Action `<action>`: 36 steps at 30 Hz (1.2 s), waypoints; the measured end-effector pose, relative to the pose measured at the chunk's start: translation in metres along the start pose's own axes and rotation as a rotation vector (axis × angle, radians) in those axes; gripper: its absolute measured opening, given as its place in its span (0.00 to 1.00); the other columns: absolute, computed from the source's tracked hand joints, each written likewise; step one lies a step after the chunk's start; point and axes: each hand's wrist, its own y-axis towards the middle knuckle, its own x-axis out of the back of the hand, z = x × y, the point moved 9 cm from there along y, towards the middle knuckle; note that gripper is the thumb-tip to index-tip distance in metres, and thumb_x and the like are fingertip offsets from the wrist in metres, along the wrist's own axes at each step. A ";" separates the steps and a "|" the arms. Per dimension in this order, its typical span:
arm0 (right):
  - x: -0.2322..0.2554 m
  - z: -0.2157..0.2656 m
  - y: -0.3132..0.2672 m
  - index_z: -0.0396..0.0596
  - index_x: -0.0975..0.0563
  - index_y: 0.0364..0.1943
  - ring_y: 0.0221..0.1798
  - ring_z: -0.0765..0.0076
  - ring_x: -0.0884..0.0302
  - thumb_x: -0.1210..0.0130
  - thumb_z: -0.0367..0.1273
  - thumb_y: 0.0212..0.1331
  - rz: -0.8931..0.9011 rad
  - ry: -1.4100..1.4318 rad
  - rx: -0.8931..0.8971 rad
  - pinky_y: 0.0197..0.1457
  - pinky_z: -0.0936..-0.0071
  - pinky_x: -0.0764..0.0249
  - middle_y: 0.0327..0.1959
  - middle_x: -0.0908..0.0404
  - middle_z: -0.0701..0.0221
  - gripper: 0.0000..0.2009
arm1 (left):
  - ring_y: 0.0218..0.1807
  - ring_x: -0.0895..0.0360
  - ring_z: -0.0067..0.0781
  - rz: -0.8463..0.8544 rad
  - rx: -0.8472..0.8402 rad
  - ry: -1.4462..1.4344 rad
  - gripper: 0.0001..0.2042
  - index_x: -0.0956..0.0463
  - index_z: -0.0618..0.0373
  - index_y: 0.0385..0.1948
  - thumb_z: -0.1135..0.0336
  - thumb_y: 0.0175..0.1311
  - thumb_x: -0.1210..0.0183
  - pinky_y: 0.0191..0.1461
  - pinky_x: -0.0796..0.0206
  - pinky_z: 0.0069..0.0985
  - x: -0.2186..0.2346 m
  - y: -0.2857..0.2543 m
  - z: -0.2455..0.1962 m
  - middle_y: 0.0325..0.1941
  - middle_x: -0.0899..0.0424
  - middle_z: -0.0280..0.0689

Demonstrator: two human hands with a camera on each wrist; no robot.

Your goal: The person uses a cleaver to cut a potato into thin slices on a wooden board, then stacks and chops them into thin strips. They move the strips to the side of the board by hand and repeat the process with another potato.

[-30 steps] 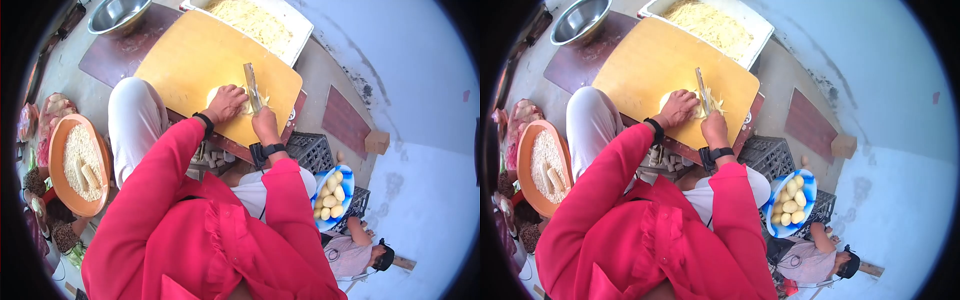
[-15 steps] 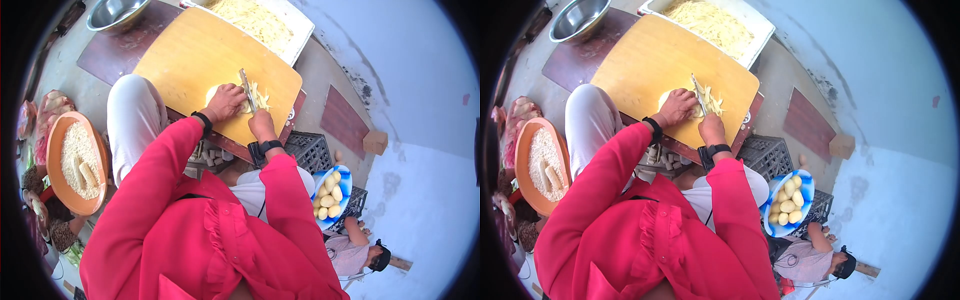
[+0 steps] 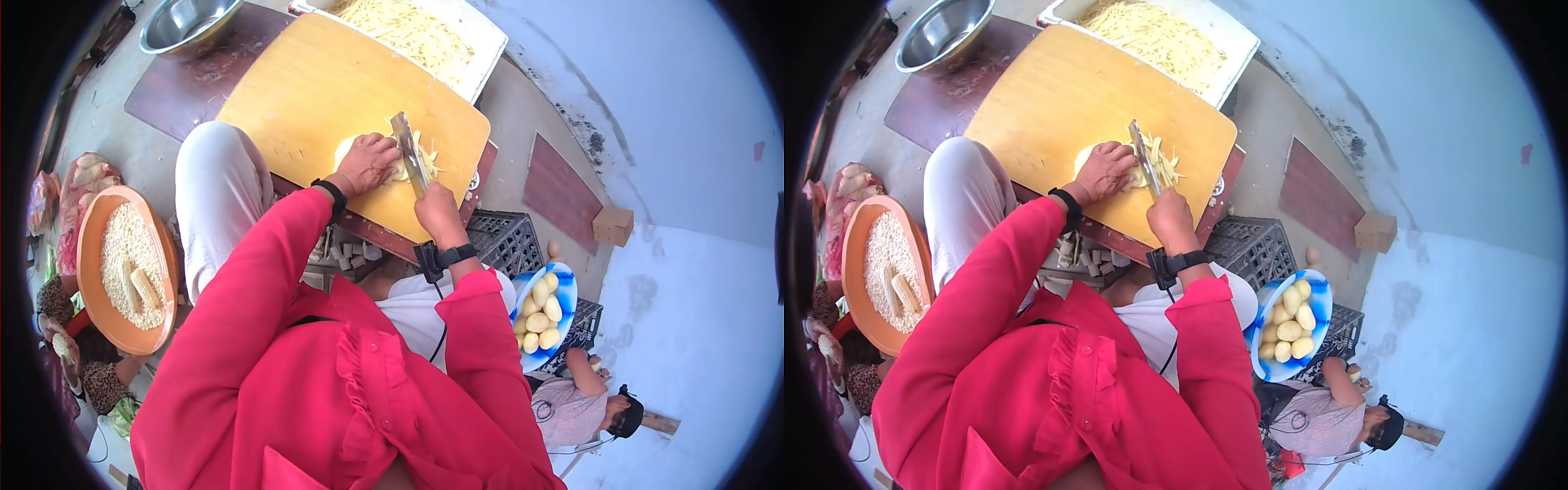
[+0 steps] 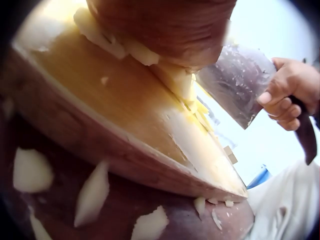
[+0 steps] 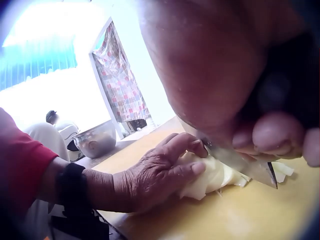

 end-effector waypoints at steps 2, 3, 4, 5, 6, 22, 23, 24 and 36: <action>-0.002 -0.003 0.002 0.30 0.21 0.35 0.44 0.33 0.20 0.50 0.27 0.54 0.033 -0.005 -0.013 0.50 0.49 0.23 0.37 0.20 0.38 0.11 | 0.57 0.32 0.42 0.004 -0.005 -0.011 0.19 0.27 0.45 0.50 0.59 0.55 0.39 0.62 0.41 0.42 -0.001 0.000 0.001 0.51 0.27 0.34; -0.001 -0.001 0.003 0.30 0.21 0.35 0.44 0.33 0.20 0.50 0.26 0.54 0.052 -0.007 -0.019 0.50 0.49 0.23 0.37 0.20 0.38 0.11 | 0.57 0.32 0.42 0.006 -0.006 -0.016 0.19 0.27 0.45 0.50 0.59 0.56 0.39 0.62 0.41 0.42 0.000 0.000 0.001 0.51 0.27 0.34; -0.001 0.002 0.005 0.30 0.20 0.35 0.44 0.33 0.20 0.50 0.26 0.54 0.065 -0.011 -0.012 0.50 0.49 0.23 0.37 0.20 0.38 0.11 | 0.57 0.32 0.42 0.001 0.004 -0.014 0.19 0.27 0.45 0.50 0.59 0.55 0.39 0.62 0.41 0.42 0.001 0.001 0.003 0.51 0.27 0.33; 0.000 0.005 0.007 0.30 0.20 0.35 0.44 0.33 0.20 0.49 0.26 0.54 0.078 -0.013 -0.008 0.49 0.49 0.23 0.37 0.20 0.38 0.11 | 0.57 0.32 0.42 -0.002 0.011 -0.013 0.19 0.27 0.45 0.50 0.60 0.55 0.39 0.62 0.41 0.42 0.002 0.001 0.003 0.51 0.27 0.33; -0.001 0.006 0.008 0.30 0.20 0.35 0.44 0.33 0.20 0.49 0.26 0.53 0.091 -0.015 -0.008 0.49 0.48 0.23 0.37 0.20 0.39 0.11 | 0.57 0.32 0.42 -0.002 0.017 -0.014 0.19 0.27 0.45 0.50 0.60 0.55 0.39 0.62 0.41 0.42 0.002 0.000 0.001 0.51 0.27 0.33; 0.004 0.001 0.003 0.32 0.21 0.34 0.44 0.34 0.20 0.48 0.27 0.54 -0.059 0.023 -0.014 0.50 0.49 0.24 0.35 0.20 0.39 0.10 | 0.56 0.31 0.41 -0.031 -0.009 -0.008 0.18 0.27 0.46 0.47 0.59 0.55 0.38 0.61 0.41 0.41 0.003 0.002 -0.001 0.50 0.27 0.33; 0.004 0.000 0.001 0.31 0.21 0.35 0.44 0.34 0.20 0.49 0.27 0.54 -0.055 -0.007 0.003 0.51 0.48 0.24 0.35 0.20 0.38 0.10 | 0.56 0.31 0.41 -0.043 -0.011 -0.015 0.18 0.27 0.46 0.47 0.59 0.55 0.38 0.61 0.41 0.41 0.004 0.001 -0.001 0.50 0.27 0.33; 0.003 -0.001 0.000 0.31 0.21 0.35 0.44 0.34 0.20 0.49 0.27 0.54 -0.037 -0.007 0.008 0.51 0.48 0.24 0.35 0.20 0.38 0.11 | 0.56 0.31 0.41 -0.053 -0.009 -0.021 0.18 0.27 0.46 0.47 0.59 0.55 0.38 0.61 0.41 0.41 0.005 0.000 -0.001 0.50 0.27 0.33; -0.031 -0.003 0.042 0.32 0.20 0.35 0.46 0.34 0.21 0.48 0.27 0.54 0.010 0.063 -0.063 0.50 0.49 0.24 0.38 0.20 0.38 0.11 | 0.56 0.31 0.41 -0.061 -0.005 -0.053 0.18 0.27 0.47 0.47 0.60 0.53 0.38 0.62 0.41 0.41 0.004 0.001 0.002 0.49 0.26 0.33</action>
